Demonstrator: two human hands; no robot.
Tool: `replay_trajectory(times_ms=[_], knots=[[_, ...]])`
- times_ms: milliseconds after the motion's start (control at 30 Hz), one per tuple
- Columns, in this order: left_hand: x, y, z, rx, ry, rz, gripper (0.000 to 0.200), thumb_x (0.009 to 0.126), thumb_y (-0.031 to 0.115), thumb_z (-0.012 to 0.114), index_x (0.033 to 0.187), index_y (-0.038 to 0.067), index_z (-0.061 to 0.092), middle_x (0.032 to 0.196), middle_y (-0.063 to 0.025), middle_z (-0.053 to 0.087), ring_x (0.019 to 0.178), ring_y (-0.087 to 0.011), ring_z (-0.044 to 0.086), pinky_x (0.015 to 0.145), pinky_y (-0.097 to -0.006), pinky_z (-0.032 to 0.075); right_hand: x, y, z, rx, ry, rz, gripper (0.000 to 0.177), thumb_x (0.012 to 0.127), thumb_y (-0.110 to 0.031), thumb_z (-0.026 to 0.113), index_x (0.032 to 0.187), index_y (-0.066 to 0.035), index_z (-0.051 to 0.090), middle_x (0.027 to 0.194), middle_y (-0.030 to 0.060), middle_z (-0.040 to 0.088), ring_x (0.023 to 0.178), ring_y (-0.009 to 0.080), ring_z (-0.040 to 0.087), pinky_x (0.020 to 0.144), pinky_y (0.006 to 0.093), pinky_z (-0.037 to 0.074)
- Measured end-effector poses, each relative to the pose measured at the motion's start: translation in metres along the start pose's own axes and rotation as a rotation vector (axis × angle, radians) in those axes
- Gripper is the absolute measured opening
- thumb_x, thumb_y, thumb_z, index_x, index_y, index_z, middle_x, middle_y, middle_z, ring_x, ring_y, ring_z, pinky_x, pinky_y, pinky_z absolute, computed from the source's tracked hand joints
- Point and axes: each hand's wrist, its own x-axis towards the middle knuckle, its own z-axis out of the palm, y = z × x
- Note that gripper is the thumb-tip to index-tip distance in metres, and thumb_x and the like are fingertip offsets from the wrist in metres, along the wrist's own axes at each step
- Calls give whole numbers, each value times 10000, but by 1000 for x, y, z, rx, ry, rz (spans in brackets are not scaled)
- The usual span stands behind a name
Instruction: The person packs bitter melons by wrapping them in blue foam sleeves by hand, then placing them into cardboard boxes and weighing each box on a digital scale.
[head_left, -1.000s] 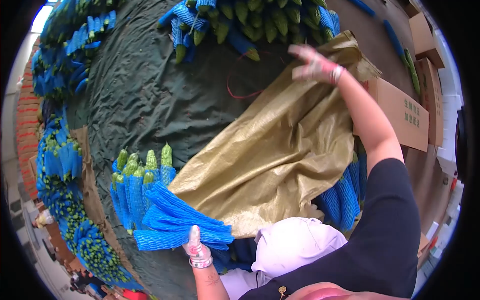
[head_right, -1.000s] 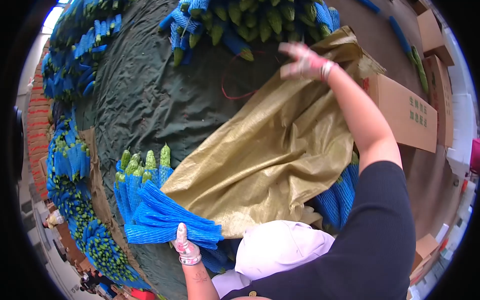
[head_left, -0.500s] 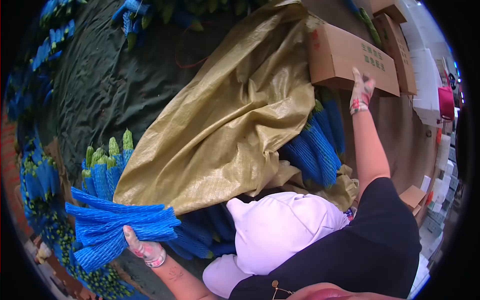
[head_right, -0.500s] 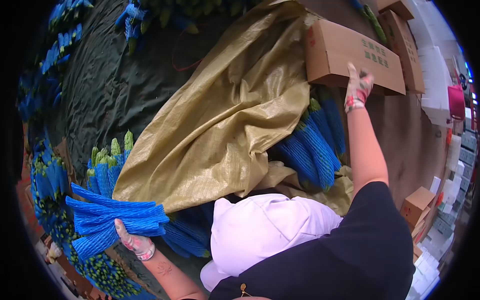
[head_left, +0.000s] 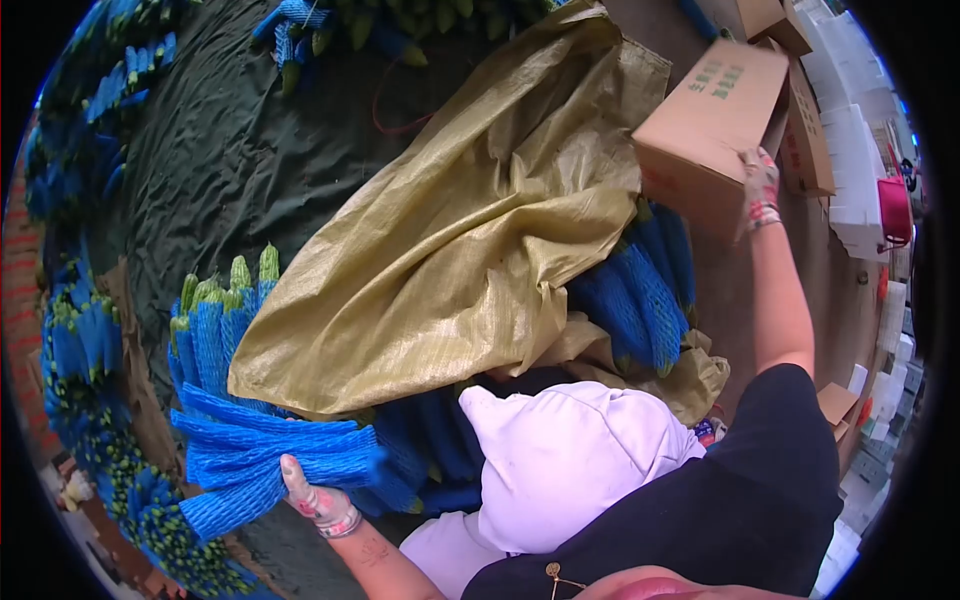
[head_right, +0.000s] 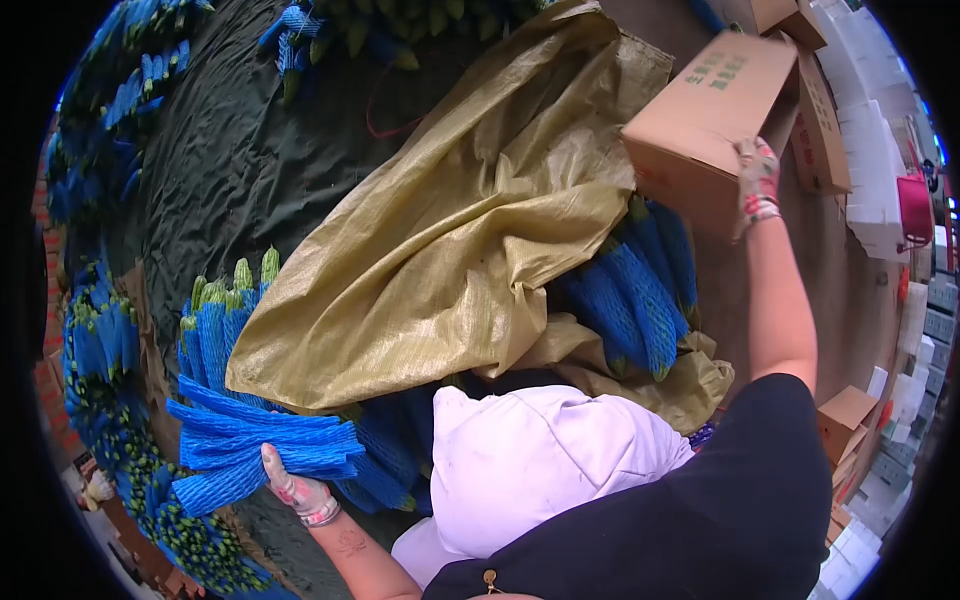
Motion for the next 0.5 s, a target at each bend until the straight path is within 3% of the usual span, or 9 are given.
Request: replay_trajectory(times_ms=[67,133,200,267,300,333,367,433,500], knots=[[-1,-5,1,41,26,28,598,873,325,589,1292,-87,477,1295,-206,508,1153,-295,517,1006,-422,418,25,1,-33,-65,-199,-71,289,874,-157,595,1117,-8,646,918,18,634,919,83,552,765,228,445],[0,-7,6,23,16,13,605,867,322,595,1301,-82,470,1295,-203,504,1143,-296,518,1002,-421,419,39,-23,-34,-45,-188,-178,451,886,-200,616,1292,-23,535,1023,58,639,953,143,597,809,280,478],[2,-6,10,-32,-14,13,599,862,305,598,1310,-69,460,1278,-188,508,1123,-289,518,991,-410,425,44,-72,-37,-1131,64,-337,598,888,-248,633,1405,-55,403,1222,134,584,1065,251,600,921,355,475],[2,-4,15,7,-21,62,582,850,291,612,1295,-59,473,1257,-175,512,1100,-282,519,979,-402,430,31,-92,-6,-986,84,-473,648,849,-208,677,1412,-74,386,1330,187,501,1182,339,530,1014,408,428],[1,-5,17,22,-15,116,599,831,246,621,1312,-64,444,1257,-192,508,1098,-296,524,981,-419,430,17,-90,18,-722,-68,-818,687,755,-201,751,1360,-89,445,1279,165,534,1175,331,532,1002,385,440],[-2,-4,18,38,-12,168,623,812,201,630,1330,-70,415,1257,-210,504,1096,-310,529,982,-435,429,-24,-119,48,-667,-421,-893,756,693,-208,799,1353,-85,451,1305,163,519,1227,335,489,1029,400,420],[-6,-3,17,43,1,169,623,812,201,630,1330,-70,415,1257,-210,504,1096,-310,529,982,-435,429,-68,-126,77,-744,-600,-1047,821,632,-256,841,1340,-80,464,1330,177,503,1258,354,458,1055,420,393],[-16,-5,18,24,3,130,592,818,227,632,1298,-68,452,1225,-197,526,1072,-296,537,968,-420,435,-143,-113,128,-753,-943,-1015,1090,569,-370,862,1458,-84,301,1420,230,388,1321,419,358,1119,480,280],[-25,-7,11,8,16,87,603,820,261,628,1290,-75,457,1204,-206,542,1064,-303,547,962,-422,436,-189,-119,169,-805,-1034,-917,1123,597,-326,833,1498,-99,202,1393,218,405,1331,405,348,1135,474,231]])
